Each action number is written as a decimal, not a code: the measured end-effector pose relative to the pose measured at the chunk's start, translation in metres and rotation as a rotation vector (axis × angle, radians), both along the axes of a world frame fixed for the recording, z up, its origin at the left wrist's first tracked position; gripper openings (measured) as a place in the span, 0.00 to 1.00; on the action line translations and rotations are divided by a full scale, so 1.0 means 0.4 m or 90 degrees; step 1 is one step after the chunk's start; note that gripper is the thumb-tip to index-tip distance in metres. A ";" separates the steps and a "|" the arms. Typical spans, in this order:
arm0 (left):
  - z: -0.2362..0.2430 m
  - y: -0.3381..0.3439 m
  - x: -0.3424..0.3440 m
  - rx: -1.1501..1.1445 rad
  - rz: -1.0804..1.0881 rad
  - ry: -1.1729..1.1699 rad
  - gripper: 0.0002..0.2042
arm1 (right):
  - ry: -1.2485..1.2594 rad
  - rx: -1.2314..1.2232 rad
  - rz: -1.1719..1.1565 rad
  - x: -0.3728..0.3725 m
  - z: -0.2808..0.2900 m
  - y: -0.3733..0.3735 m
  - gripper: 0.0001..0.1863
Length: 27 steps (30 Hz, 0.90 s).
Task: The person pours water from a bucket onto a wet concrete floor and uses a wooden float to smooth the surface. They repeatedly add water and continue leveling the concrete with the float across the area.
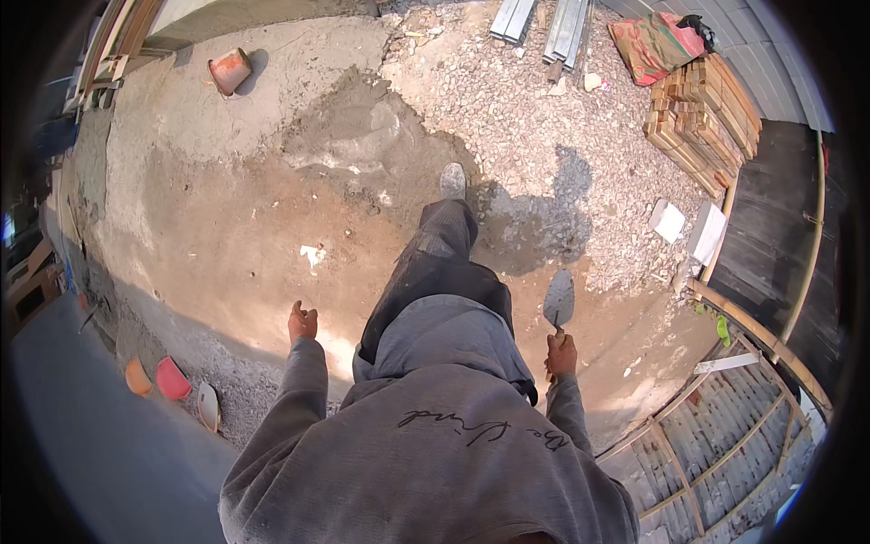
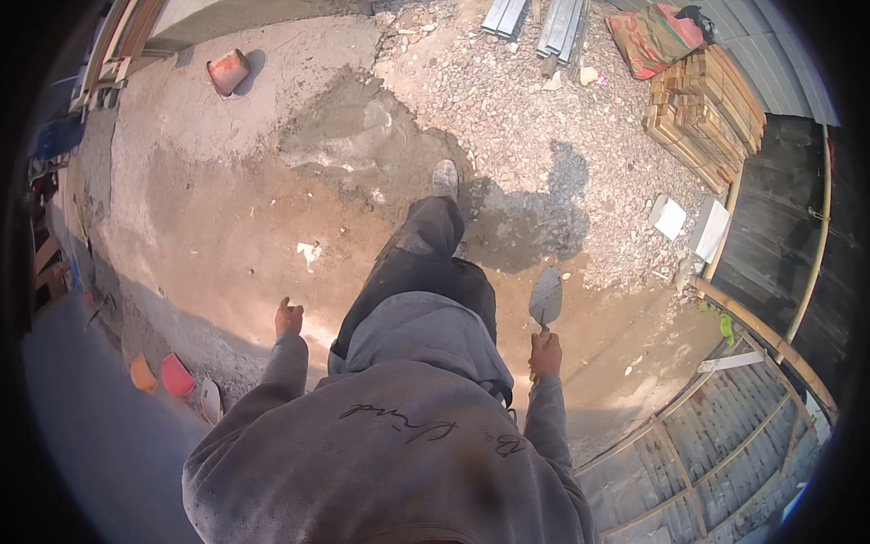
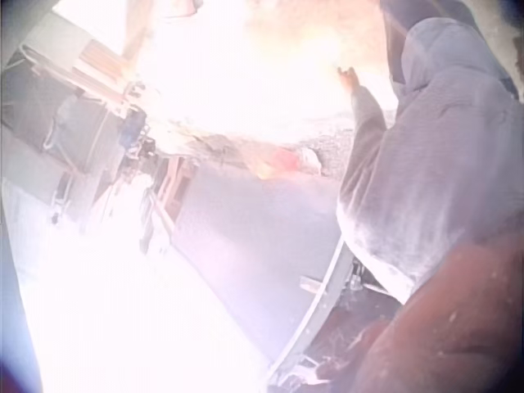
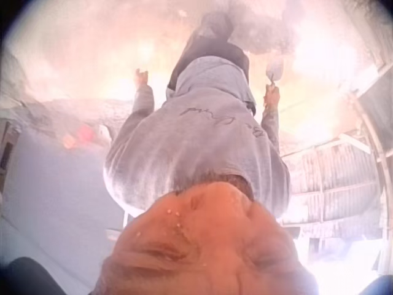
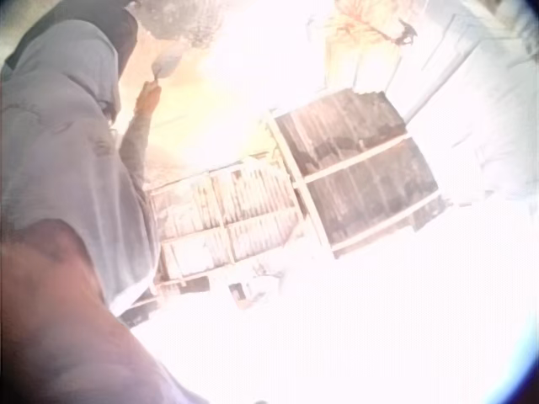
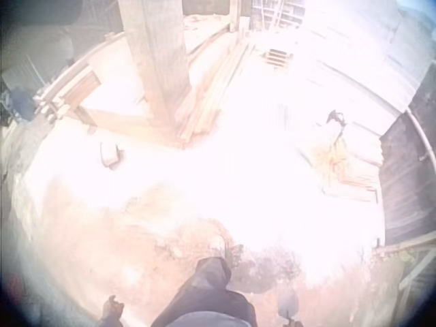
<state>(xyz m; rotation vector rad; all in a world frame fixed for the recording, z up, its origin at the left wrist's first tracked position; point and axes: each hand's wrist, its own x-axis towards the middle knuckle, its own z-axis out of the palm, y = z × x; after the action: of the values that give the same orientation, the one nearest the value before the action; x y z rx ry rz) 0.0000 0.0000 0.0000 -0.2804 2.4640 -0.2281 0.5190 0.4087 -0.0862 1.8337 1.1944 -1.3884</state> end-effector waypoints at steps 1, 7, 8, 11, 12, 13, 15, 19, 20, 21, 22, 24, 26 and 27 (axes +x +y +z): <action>0.005 -0.019 0.074 -0.004 0.003 -0.009 0.32 | -0.014 -0.016 -0.031 -0.027 0.040 0.066 0.18; -0.468 0.131 0.108 0.145 0.037 0.036 0.31 | 0.112 0.175 0.030 -0.368 -0.118 0.543 0.16; -0.499 0.144 0.100 0.147 0.043 0.043 0.31 | 0.115 0.173 0.009 -0.375 -0.137 0.545 0.17; -0.546 0.254 0.028 0.239 0.101 0.064 0.30 | 0.107 0.166 -0.012 -0.417 -0.149 0.548 0.17; -0.553 0.296 -0.026 0.269 0.073 0.084 0.29 | 0.093 0.167 0.011 -0.431 -0.171 0.541 0.16; -0.545 0.336 -0.058 0.291 0.053 0.099 0.28 | 0.073 0.162 0.041 -0.437 -0.187 0.540 0.16; -0.469 0.458 -0.156 0.417 0.073 0.132 0.26 | 0.039 0.132 0.198 -0.454 -0.183 0.544 0.19; -0.449 0.408 -0.195 0.427 0.127 0.271 0.24 | 0.013 0.071 0.273 -0.442 -0.305 0.615 0.26; -0.443 0.399 -0.179 0.425 0.171 0.304 0.24 | 0.014 0.096 0.466 -0.499 -0.300 0.656 0.26; -0.429 0.387 -0.188 0.420 0.214 0.354 0.24 | 0.019 0.122 0.622 -0.602 -0.259 0.696 0.25; -0.439 0.362 -0.153 0.355 0.261 0.361 0.24 | 0.023 0.137 0.653 -0.688 -0.221 0.728 0.25; -0.491 0.324 -0.035 0.329 0.297 0.361 0.24 | 0.045 0.152 0.530 -0.814 -0.141 0.791 0.23; -0.515 0.299 0.091 0.301 0.359 0.280 0.25 | 0.088 0.160 0.356 -0.913 -0.068 0.837 0.19; -0.533 0.311 0.133 0.306 0.402 0.267 0.25 | 0.115 0.197 0.302 -0.956 -0.049 0.858 0.17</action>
<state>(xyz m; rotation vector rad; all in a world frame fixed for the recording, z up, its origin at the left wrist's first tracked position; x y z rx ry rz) 0.0530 0.1245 -0.2133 -0.9361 2.5772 0.7443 0.1368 0.7518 -0.1060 1.4892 1.8806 -1.1579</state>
